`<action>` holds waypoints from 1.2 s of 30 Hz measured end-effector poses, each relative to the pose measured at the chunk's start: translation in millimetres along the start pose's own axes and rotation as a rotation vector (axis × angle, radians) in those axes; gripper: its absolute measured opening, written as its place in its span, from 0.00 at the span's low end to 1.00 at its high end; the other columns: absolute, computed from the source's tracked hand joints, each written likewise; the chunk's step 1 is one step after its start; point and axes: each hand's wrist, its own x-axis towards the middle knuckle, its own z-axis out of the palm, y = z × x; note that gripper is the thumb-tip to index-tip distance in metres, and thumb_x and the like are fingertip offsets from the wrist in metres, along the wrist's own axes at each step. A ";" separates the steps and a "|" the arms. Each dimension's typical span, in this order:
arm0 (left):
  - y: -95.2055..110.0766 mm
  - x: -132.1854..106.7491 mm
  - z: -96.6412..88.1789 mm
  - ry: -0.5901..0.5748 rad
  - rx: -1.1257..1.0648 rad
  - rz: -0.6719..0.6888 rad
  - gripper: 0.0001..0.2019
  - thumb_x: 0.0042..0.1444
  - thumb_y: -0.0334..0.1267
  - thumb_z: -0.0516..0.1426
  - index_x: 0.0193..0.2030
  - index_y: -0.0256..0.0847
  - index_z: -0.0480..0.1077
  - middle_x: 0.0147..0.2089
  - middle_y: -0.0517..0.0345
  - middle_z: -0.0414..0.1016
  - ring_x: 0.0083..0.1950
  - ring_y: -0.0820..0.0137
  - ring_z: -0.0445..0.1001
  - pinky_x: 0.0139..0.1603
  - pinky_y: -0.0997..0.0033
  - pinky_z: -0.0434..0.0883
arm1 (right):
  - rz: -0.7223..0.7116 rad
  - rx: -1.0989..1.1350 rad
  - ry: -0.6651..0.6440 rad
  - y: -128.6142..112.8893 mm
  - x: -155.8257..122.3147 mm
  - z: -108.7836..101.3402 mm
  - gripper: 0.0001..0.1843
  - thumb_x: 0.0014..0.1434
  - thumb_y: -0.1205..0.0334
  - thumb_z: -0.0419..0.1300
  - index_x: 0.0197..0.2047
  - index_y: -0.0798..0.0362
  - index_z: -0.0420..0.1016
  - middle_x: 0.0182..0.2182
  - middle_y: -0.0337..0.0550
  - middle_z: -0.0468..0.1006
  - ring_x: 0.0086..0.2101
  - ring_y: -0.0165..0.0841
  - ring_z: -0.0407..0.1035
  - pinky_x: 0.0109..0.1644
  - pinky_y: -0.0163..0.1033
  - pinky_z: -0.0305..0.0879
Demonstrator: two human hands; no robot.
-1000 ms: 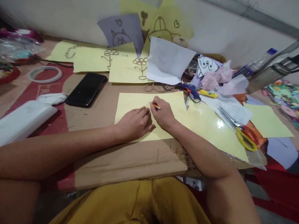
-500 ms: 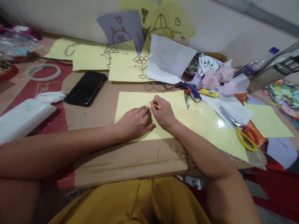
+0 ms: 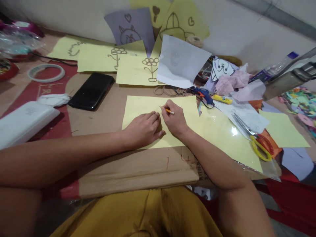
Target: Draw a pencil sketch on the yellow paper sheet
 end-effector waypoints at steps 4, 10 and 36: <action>0.1 0.0 0.6 -0.003 0.003 0.000 0.26 0.71 0.50 0.53 0.54 0.23 0.77 0.55 0.34 0.78 0.61 0.49 0.75 0.58 0.55 0.74 | -0.012 -0.011 -0.013 -2.1 0.3 -0.4 0.11 0.66 0.58 0.56 0.31 0.47 0.62 0.26 0.36 0.72 0.27 0.30 0.65 0.35 0.39 0.61; -0.2 0.2 2.2 0.029 0.014 0.008 0.25 0.71 0.49 0.54 0.53 0.24 0.78 0.54 0.33 0.79 0.60 0.49 0.75 0.56 0.55 0.74 | -0.008 -0.011 -0.033 -2.4 0.8 -0.3 0.11 0.65 0.57 0.56 0.31 0.47 0.62 0.26 0.36 0.72 0.28 0.30 0.65 0.35 0.39 0.61; -0.4 -0.6 1.3 0.023 0.011 0.009 0.25 0.71 0.49 0.55 0.53 0.24 0.78 0.55 0.33 0.78 0.60 0.49 0.75 0.56 0.55 0.75 | 0.001 -0.007 -0.008 -2.3 1.3 1.1 0.11 0.66 0.56 0.56 0.32 0.47 0.62 0.26 0.36 0.73 0.28 0.31 0.66 0.36 0.39 0.62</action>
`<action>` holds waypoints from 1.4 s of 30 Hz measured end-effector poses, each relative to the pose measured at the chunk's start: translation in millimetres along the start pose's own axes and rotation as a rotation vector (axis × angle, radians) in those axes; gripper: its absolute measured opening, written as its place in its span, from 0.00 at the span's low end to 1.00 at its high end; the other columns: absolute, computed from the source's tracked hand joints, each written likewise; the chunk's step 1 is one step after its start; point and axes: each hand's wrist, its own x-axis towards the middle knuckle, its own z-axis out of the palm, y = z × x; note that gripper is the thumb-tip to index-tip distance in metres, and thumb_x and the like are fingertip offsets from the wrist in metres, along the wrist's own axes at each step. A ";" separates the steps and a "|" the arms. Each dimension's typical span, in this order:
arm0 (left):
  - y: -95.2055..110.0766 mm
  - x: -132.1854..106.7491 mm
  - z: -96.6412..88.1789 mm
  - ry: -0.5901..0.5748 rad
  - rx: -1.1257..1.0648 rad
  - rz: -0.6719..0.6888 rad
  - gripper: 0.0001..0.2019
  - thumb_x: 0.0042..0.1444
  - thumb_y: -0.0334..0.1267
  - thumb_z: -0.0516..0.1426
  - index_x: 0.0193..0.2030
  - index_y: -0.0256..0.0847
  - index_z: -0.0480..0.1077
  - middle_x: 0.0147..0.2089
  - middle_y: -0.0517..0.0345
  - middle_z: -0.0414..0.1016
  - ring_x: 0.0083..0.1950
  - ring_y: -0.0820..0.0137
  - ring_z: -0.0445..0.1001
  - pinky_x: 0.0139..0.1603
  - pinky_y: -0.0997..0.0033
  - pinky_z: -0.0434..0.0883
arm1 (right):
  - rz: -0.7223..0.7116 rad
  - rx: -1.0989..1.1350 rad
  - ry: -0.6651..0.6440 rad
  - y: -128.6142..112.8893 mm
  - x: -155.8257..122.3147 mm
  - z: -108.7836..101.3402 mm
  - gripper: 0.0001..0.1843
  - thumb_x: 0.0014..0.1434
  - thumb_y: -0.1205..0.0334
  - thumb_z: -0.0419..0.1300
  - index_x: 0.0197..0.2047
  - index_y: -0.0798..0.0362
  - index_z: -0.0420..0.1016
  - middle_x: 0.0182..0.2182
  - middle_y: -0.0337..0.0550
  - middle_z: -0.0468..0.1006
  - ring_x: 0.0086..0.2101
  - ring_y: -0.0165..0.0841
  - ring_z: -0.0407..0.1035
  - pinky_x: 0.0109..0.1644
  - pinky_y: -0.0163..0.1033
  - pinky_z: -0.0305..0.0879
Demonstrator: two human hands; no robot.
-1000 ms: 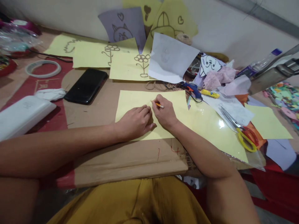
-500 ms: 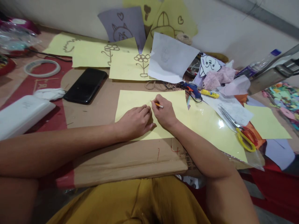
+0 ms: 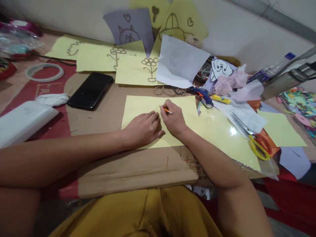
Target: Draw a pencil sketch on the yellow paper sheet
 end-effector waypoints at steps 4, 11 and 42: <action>-0.3 -0.3 1.4 0.020 0.000 0.003 0.24 0.71 0.49 0.55 0.52 0.24 0.78 0.54 0.33 0.79 0.59 0.49 0.76 0.55 0.55 0.75 | 0.001 -0.003 -0.022 0.2 0.0 -0.2 0.11 0.66 0.56 0.56 0.32 0.47 0.62 0.26 0.36 0.72 0.28 0.31 0.65 0.36 0.39 0.62; -0.2 -0.5 2.3 0.030 0.005 0.004 0.24 0.70 0.49 0.55 0.52 0.25 0.78 0.53 0.34 0.79 0.58 0.51 0.76 0.54 0.56 0.75 | -0.011 -0.027 -0.026 0.6 0.7 0.4 0.11 0.66 0.57 0.56 0.31 0.47 0.61 0.26 0.36 0.72 0.28 0.31 0.65 0.36 0.40 0.61; -0.6 0.3 1.9 0.034 0.009 0.009 0.23 0.70 0.49 0.56 0.51 0.25 0.78 0.53 0.33 0.78 0.58 0.51 0.76 0.54 0.56 0.75 | 0.009 0.032 0.022 0.7 -0.6 0.1 0.10 0.67 0.57 0.57 0.33 0.47 0.64 0.28 0.36 0.74 0.29 0.31 0.68 0.37 0.40 0.65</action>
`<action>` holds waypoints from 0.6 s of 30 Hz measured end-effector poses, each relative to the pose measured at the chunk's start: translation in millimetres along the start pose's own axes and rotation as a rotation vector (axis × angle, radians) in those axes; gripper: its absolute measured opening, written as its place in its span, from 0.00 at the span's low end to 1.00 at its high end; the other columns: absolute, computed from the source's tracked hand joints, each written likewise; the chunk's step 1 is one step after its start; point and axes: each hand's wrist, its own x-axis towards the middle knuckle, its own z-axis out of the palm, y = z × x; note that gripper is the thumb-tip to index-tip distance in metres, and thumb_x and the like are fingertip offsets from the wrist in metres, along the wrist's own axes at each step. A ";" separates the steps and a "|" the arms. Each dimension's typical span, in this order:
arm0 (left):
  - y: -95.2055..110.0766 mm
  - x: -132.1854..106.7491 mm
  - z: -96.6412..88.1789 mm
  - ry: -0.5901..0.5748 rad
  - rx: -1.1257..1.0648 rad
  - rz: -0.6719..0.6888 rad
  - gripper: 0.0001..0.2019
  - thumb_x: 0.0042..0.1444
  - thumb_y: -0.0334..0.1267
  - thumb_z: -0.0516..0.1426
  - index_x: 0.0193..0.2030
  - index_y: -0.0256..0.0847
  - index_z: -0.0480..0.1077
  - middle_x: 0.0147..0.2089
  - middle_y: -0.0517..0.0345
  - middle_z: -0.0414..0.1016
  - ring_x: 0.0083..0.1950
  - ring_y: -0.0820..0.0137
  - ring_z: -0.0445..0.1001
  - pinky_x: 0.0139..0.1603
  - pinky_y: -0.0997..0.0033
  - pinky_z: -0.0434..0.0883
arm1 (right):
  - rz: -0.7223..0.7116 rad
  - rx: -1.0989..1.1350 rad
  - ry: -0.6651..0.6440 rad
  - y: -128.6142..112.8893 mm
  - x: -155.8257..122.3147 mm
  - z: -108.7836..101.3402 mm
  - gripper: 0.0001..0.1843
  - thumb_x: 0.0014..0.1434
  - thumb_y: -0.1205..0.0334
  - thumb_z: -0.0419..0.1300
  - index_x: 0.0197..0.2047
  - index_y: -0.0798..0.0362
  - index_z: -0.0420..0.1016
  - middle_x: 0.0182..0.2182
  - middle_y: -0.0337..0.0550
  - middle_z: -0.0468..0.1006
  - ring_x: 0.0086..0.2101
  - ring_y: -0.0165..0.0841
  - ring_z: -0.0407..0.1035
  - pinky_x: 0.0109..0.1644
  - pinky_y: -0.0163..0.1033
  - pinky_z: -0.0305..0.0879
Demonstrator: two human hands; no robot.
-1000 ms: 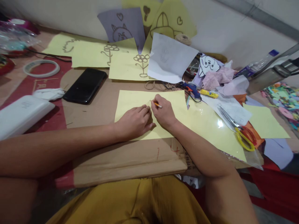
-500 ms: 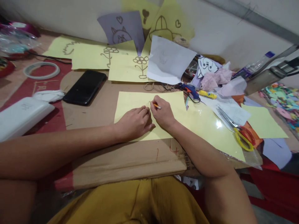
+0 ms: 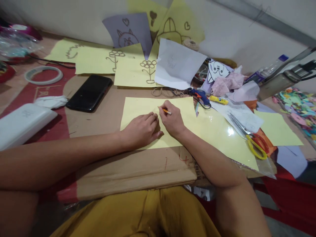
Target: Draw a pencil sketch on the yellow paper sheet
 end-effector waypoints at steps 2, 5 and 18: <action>-0.1 -0.1 0.2 0.002 -0.003 -0.003 0.23 0.70 0.49 0.56 0.51 0.25 0.78 0.53 0.33 0.78 0.58 0.51 0.76 0.54 0.56 0.75 | 0.000 0.004 -0.001 0.0 0.1 -0.1 0.10 0.67 0.57 0.57 0.33 0.47 0.64 0.28 0.36 0.75 0.29 0.31 0.68 0.37 0.40 0.65; 0.0 -0.2 0.3 -0.004 -0.005 -0.008 0.24 0.70 0.49 0.56 0.52 0.24 0.78 0.53 0.34 0.78 0.58 0.51 0.76 0.54 0.56 0.75 | -0.004 0.012 -0.001 0.1 0.0 0.0 0.10 0.67 0.57 0.57 0.33 0.48 0.64 0.28 0.36 0.75 0.29 0.31 0.69 0.37 0.40 0.65; -0.6 -0.6 2.7 0.017 0.004 -0.002 0.24 0.70 0.49 0.56 0.51 0.25 0.78 0.52 0.35 0.79 0.57 0.51 0.76 0.53 0.57 0.75 | 0.009 0.021 0.003 1.5 -0.4 0.2 0.10 0.67 0.57 0.58 0.33 0.48 0.65 0.28 0.36 0.75 0.29 0.30 0.69 0.37 0.39 0.65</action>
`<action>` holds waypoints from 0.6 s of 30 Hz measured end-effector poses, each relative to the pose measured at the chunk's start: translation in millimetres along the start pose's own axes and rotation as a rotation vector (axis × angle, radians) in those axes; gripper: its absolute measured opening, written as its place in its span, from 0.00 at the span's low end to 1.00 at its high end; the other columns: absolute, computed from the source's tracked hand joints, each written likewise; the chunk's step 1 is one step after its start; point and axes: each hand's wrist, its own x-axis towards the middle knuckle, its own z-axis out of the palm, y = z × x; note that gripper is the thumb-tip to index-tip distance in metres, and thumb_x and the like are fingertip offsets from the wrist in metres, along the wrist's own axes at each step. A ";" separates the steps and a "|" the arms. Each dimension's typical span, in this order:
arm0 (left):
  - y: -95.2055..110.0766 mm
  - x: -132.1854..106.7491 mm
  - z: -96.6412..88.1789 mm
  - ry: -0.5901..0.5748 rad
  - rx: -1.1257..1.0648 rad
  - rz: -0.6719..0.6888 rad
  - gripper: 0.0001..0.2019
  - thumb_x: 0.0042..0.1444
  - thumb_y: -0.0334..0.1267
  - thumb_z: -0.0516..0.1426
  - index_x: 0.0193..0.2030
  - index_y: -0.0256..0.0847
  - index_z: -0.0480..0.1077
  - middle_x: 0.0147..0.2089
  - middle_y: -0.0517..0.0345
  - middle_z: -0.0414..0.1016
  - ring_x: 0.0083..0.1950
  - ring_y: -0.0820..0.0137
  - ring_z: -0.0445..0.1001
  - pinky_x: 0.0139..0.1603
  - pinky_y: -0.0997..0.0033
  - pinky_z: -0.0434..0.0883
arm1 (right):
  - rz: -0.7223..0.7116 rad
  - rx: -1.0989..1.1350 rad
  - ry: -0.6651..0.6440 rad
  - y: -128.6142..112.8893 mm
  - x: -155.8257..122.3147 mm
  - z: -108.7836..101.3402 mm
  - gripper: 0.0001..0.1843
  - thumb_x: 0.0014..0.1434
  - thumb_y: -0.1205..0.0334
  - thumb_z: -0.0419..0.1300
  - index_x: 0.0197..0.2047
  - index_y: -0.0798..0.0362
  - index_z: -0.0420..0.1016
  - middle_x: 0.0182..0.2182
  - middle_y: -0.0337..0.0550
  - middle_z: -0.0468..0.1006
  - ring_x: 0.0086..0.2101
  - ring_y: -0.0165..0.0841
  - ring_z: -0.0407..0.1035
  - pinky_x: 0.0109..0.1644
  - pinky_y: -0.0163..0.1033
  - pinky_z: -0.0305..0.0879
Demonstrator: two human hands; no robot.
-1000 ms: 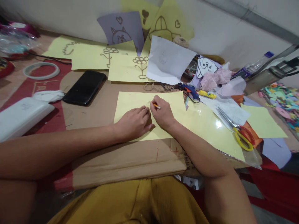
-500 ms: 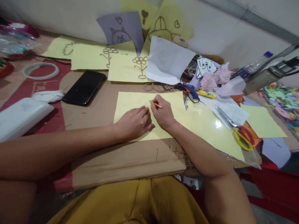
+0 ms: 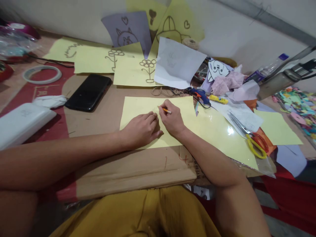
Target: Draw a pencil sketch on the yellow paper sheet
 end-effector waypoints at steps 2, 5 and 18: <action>0.2 0.1 0.4 0.000 0.000 0.001 0.23 0.70 0.49 0.56 0.51 0.25 0.78 0.52 0.34 0.79 0.57 0.51 0.76 0.53 0.57 0.75 | -0.001 0.007 0.003 0.3 0.0 0.0 0.10 0.67 0.57 0.58 0.33 0.48 0.65 0.28 0.36 0.75 0.29 0.30 0.69 0.37 0.39 0.65; 0.3 0.1 0.4 0.003 -0.003 0.005 0.23 0.70 0.49 0.56 0.51 0.25 0.78 0.53 0.34 0.79 0.58 0.51 0.76 0.53 0.57 0.75 | 0.009 0.011 0.000 1.3 0.0 0.0 0.10 0.67 0.57 0.57 0.34 0.48 0.65 0.28 0.36 0.75 0.29 0.30 0.69 0.37 0.40 0.66; 1.0 1.2 -3.4 -0.034 -0.006 -0.004 0.24 0.70 0.49 0.56 0.52 0.24 0.78 0.53 0.34 0.79 0.59 0.50 0.76 0.55 0.55 0.75 | -0.010 -0.024 -0.013 1.5 0.3 0.7 0.10 0.67 0.58 0.58 0.33 0.48 0.65 0.27 0.35 0.74 0.28 0.29 0.68 0.36 0.39 0.64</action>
